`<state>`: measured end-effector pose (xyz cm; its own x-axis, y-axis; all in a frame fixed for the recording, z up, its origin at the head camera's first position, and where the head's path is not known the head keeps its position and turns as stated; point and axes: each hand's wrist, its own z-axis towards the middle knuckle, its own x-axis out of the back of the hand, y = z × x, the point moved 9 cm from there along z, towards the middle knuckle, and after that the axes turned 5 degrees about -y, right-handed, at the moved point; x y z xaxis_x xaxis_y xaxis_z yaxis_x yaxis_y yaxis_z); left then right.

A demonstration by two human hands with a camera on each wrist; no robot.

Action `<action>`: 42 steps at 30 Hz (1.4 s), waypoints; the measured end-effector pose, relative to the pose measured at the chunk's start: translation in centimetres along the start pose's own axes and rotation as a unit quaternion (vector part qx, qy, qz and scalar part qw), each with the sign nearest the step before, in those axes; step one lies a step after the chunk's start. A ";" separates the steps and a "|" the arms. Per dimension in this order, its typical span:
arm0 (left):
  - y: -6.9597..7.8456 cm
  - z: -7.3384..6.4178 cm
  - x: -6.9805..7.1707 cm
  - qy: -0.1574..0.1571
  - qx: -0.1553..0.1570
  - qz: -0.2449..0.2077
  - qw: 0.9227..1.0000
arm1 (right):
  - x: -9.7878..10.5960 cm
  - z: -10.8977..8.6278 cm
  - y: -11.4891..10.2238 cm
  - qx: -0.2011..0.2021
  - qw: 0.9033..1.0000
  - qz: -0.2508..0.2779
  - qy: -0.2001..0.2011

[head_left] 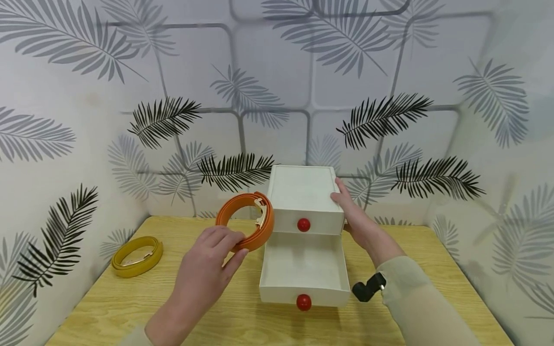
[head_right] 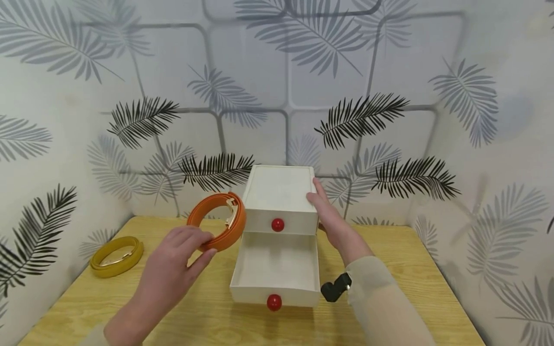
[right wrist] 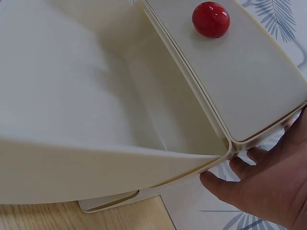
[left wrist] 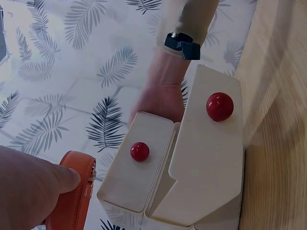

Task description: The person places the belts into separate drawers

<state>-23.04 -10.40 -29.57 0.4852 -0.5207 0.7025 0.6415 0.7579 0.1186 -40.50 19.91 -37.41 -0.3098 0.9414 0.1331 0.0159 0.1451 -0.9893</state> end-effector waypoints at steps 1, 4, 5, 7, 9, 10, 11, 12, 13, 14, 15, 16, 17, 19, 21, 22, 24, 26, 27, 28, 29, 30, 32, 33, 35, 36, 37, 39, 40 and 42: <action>0.3 0.0 0.0 -0.001 -0.004 -0.002 1.000 | 0.0 0.0 0.0 0.000 1.000 0.000 -0.001; 1.1 0.2 0.0 -0.003 -0.016 -0.011 1.000 | 0.0 0.0 -0.1 0.002 1.000 0.000 -0.001; 1.4 0.2 -0.1 -0.006 -0.019 -0.015 1.000 | -0.1 0.0 -0.1 0.003 1.000 -0.001 -0.001; 1.9 0.3 -0.3 -0.013 -0.024 -0.022 0.999 | 0.0 -0.1 -0.1 0.002 1.000 -0.001 0.000; 2.3 0.3 -0.7 -0.026 -0.023 -0.027 0.999 | 0.0 -0.2 -0.1 0.002 1.000 -0.001 0.000; 2.5 0.4 -0.8 -0.033 -0.023 -0.029 0.999 | 0.0 -0.2 -0.1 0.002 1.000 -0.002 0.000; 2.7 0.4 -1.0 -0.039 -0.022 -0.031 0.999 | 0.0 -0.2 -0.1 0.001 1.000 -0.002 0.000; 2.9 0.4 -1.1 -0.043 -0.022 -0.033 0.998 | 0.0 -0.2 -0.1 0.000 1.000 0.000 0.001; 3.1 0.4 -1.3 -0.048 -0.021 -0.035 0.998 | 0.0 -0.2 0.0 -0.001 1.000 0.000 0.000; 3.3 0.4 -1.3 -0.049 -0.022 -0.036 0.998 | -0.1 -0.2 0.0 -0.001 1.000 0.000 0.000; 3.5 0.4 -1.4 -0.048 -0.026 -0.039 0.998 | -0.1 -0.2 0.0 -0.002 1.000 0.000 0.000; 3.8 0.4 -1.4 -0.047 -0.031 -0.041 0.998 | -0.1 -0.1 0.0 -0.003 1.000 0.000 0.000; 4.1 0.5 -1.4 -0.046 -0.036 -0.043 0.997 | -0.1 -0.1 -0.1 -0.003 1.000 0.000 0.000; 4.7 0.5 -1.5 -0.044 -0.047 -0.046 0.997 | -0.1 -0.1 -0.1 -0.001 1.000 -0.001 -0.001; 5.3 0.5 -1.6 -0.043 -0.058 -0.050 0.996 | -0.1 -0.1 -0.2 0.000 1.000 -0.001 -0.002; 5.6 0.5 -1.7 -0.045 -0.062 -0.051 0.996 | 0.0 -0.1 -0.2 0.000 1.000 -0.001 -0.002; 6.0 0.5 -1.9 -0.049 -0.067 -0.054 0.995 | 0.0 0.0 -0.2 0.000 1.000 0.000 -0.002; 6.4 0.4 -2.1 -0.054 -0.071 -0.058 0.994 | 0.0 0.0 -0.1 -0.002 1.000 0.003 0.000; 6.5 0.4 -2.2 -0.057 -0.073 -0.060 0.994 | 0.0 0.0 -0.1 -0.002 1.000 0.004 0.001; 6.7 0.3 -2.3 -0.062 -0.073 -0.060 0.994 | 0.0 -0.1 -0.1 -0.003 1.000 0.005 0.002; 6.8 0.3 -2.5 -0.065 -0.074 -0.062 0.993 | 0.0 -0.1 -0.1 -0.003 1.000 0.005 0.002; 6.9 0.2 -2.6 -0.070 -0.075 -0.062 0.993 | 0.0 -0.1 -0.1 -0.003 1.000 0.005 0.003; 7.1 0.2 -2.9 -0.079 -0.078 -0.063 0.992 | 0.0 -0.1 -0.1 -0.003 1.000 0.002 0.003; 7.1 0.1 -3.1 -0.082 -0.078 -0.062 0.992 | -0.1 -0.1 -0.1 -0.002 1.000 0.002 0.003; 7.2 0.0 -3.3 -0.089 -0.076 -0.063 0.991 | -0.1 -0.1 -0.1 -0.001 1.000 0.001 0.002; 7.3 0.0 -3.4 -0.091 -0.076 -0.063 0.991 | -0.1 -0.1 -0.1 -0.001 1.000 0.001 0.002; 7.4 -0.1 -3.5 -0.092 -0.076 -0.063 0.991 | -0.2 -0.1 -0.1 0.000 1.000 0.001 0.001; 7.5 -0.1 -3.6 -0.092 -0.080 -0.063 0.991 | -0.2 -0.1 -0.1 0.001 1.000 0.003 0.000; 7.6 -0.2 -3.6 -0.093 -0.082 -0.065 0.990 | -0.2 -0.1 -0.1 0.002 1.000 0.003 0.000; 7.7 -0.3 -3.7 -0.095 -0.086 -0.069 0.989 | -0.1 -0.1 -0.2 0.004 1.000 0.004 0.001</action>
<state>-19.73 -2.71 -31.45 0.2771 -0.5187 0.8088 0.7926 0.5992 0.1127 -40.41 19.78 -37.26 -0.3086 0.9429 0.1248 0.0112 0.1349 -0.9908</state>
